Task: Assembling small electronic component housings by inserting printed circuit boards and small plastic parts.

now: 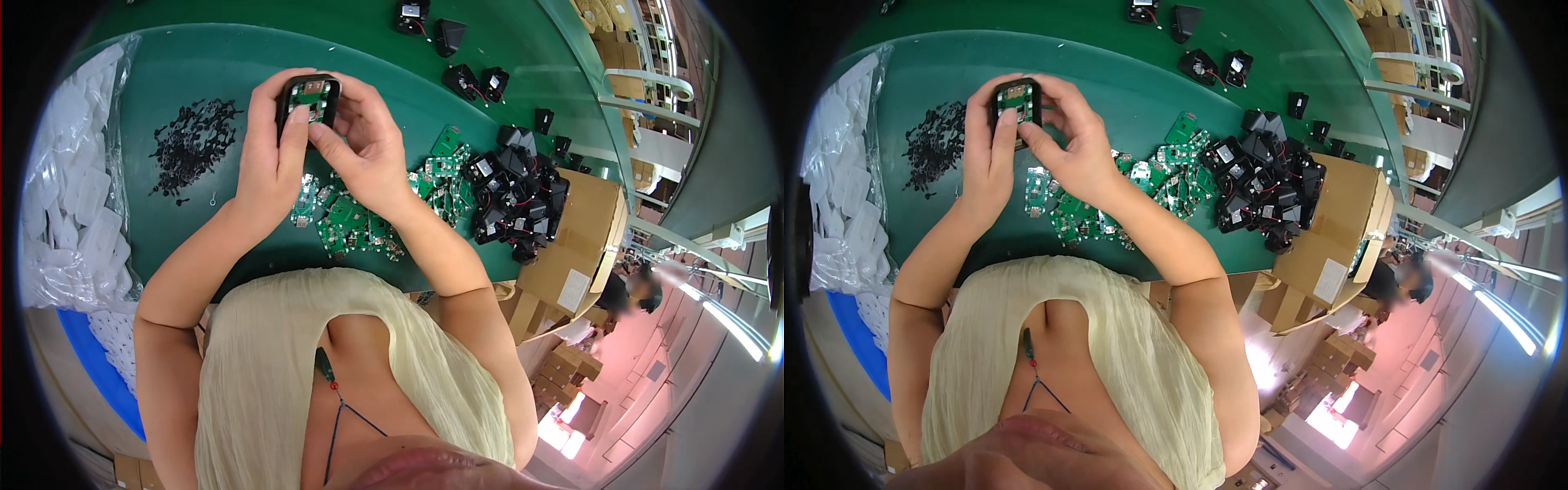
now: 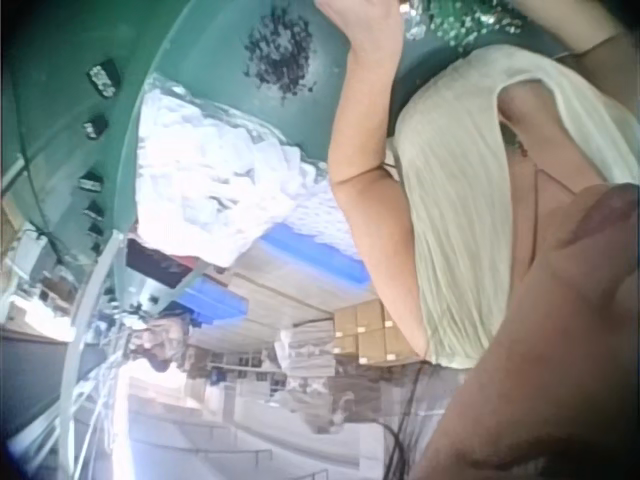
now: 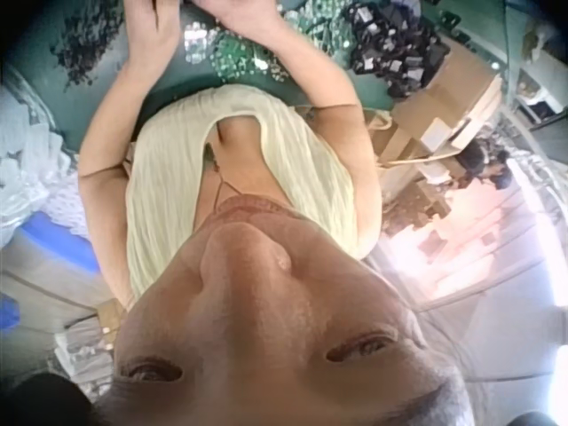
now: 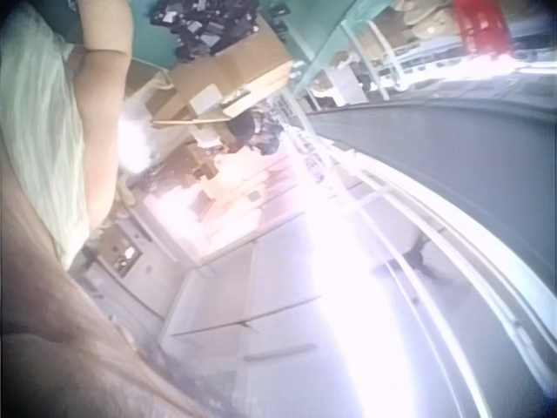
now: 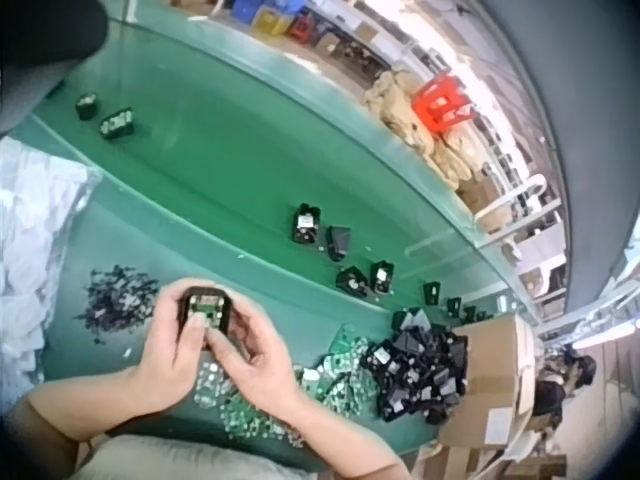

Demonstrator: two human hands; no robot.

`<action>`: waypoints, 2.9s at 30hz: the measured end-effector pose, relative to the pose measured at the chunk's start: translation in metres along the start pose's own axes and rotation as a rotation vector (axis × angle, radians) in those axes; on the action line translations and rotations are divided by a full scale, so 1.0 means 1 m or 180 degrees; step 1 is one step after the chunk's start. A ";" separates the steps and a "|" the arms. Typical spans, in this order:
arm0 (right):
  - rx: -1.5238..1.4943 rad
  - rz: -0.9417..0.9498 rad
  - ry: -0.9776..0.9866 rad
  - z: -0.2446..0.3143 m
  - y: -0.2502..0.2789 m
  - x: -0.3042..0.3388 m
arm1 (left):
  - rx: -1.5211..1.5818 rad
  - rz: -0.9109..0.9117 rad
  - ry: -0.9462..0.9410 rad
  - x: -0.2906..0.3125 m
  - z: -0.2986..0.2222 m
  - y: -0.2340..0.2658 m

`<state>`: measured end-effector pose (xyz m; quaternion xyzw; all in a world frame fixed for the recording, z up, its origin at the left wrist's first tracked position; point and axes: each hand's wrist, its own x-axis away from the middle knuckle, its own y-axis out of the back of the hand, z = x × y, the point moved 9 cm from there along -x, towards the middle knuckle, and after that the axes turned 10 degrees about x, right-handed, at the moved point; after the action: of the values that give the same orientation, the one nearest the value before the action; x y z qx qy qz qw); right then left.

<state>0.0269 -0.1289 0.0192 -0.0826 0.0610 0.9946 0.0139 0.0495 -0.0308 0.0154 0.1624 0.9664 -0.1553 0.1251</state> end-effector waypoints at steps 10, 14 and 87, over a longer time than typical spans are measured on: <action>0.2164 -0.0037 0.0529 0.016 0.046 -0.033 | -0.1835 0.0335 -0.0237 -0.062 0.006 0.007; 0.3327 -0.1177 0.0324 -0.005 0.122 -0.072 | -0.0733 -0.0258 0.1175 -0.127 0.069 0.054; 0.2882 -0.1063 0.0720 -0.057 0.173 -0.094 | 0.2565 0.1958 0.1162 -0.177 0.147 -0.128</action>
<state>0.1226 -0.3089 -0.0002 -0.1844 0.4740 0.8372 0.2009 0.1944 -0.2445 -0.0348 0.4975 0.7440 -0.4392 -0.0775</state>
